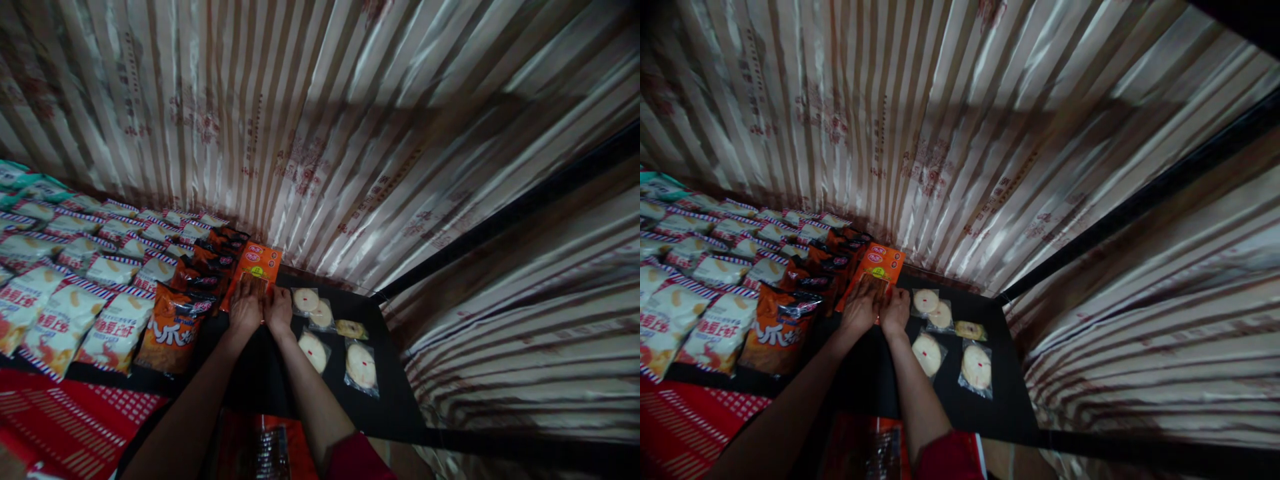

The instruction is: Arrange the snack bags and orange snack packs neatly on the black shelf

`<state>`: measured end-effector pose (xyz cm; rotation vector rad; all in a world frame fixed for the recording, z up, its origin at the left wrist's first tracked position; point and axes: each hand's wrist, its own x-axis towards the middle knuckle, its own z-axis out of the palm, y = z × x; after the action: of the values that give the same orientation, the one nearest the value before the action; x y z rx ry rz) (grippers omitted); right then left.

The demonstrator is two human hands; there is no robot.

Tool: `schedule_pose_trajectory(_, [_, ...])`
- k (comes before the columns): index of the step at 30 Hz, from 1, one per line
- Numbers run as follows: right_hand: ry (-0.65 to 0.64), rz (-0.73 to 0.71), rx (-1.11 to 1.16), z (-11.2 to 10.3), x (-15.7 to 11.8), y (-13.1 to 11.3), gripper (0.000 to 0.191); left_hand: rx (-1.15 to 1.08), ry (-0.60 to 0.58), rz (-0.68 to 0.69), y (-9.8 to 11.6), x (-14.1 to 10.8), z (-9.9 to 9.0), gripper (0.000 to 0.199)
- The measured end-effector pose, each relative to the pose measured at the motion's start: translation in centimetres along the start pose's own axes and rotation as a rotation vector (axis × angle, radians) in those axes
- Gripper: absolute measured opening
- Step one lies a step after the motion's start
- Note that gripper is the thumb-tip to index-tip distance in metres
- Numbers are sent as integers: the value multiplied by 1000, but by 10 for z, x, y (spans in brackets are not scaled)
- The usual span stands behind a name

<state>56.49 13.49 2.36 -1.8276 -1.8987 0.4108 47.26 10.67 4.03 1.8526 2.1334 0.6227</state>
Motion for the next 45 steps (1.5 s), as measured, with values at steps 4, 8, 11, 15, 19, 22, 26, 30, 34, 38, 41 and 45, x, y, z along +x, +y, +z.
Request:
schedule_pose_trajectory(4, [23,-31,64,-1,-4,2,36,33,9,3,3,-3,-2,34])
schedule_pose_trajectory(8, [36,-62,101,-5,-13,2,33,21,16,34,6,-8,-5,31])
schedule_pose_trajectory(11, [29,-58,125,-11,-22,1,33,1,18,64,8,-13,-6,31])
schedule_pose_trajectory(15, [9,-37,145,-22,-36,2,33,-51,-6,171,12,-24,-4,32])
schedule_pose_trajectory(19, [32,-54,183,-31,-55,7,35,-131,-5,250,15,-42,-3,35])
schedule_pose_trajectory(22, [59,-96,229,-36,-72,13,38,-175,-22,306,17,-56,-4,35])
schedule_pose_trajectory(26, [160,-186,307,-44,-103,24,39,-204,-39,463,21,-77,-10,31])
schedule_pose_trajectory(30, [310,-309,361,-55,-142,38,36,-279,70,620,26,-111,-10,28])
schedule_pose_trajectory(34, [327,-341,389,-64,-186,60,33,-324,149,695,26,-162,4,29])
schedule_pose_trajectory(38, [155,-356,368,-68,-227,94,34,-294,-6,720,21,-215,29,25])
schedule_pose_trajectory(41, [-103,-212,200,-64,-250,122,34,-258,-245,731,15,-242,48,28])
schedule_pose_trajectory(45, [-278,122,-182,-54,-273,151,39,-101,-566,728,5,-266,71,48])
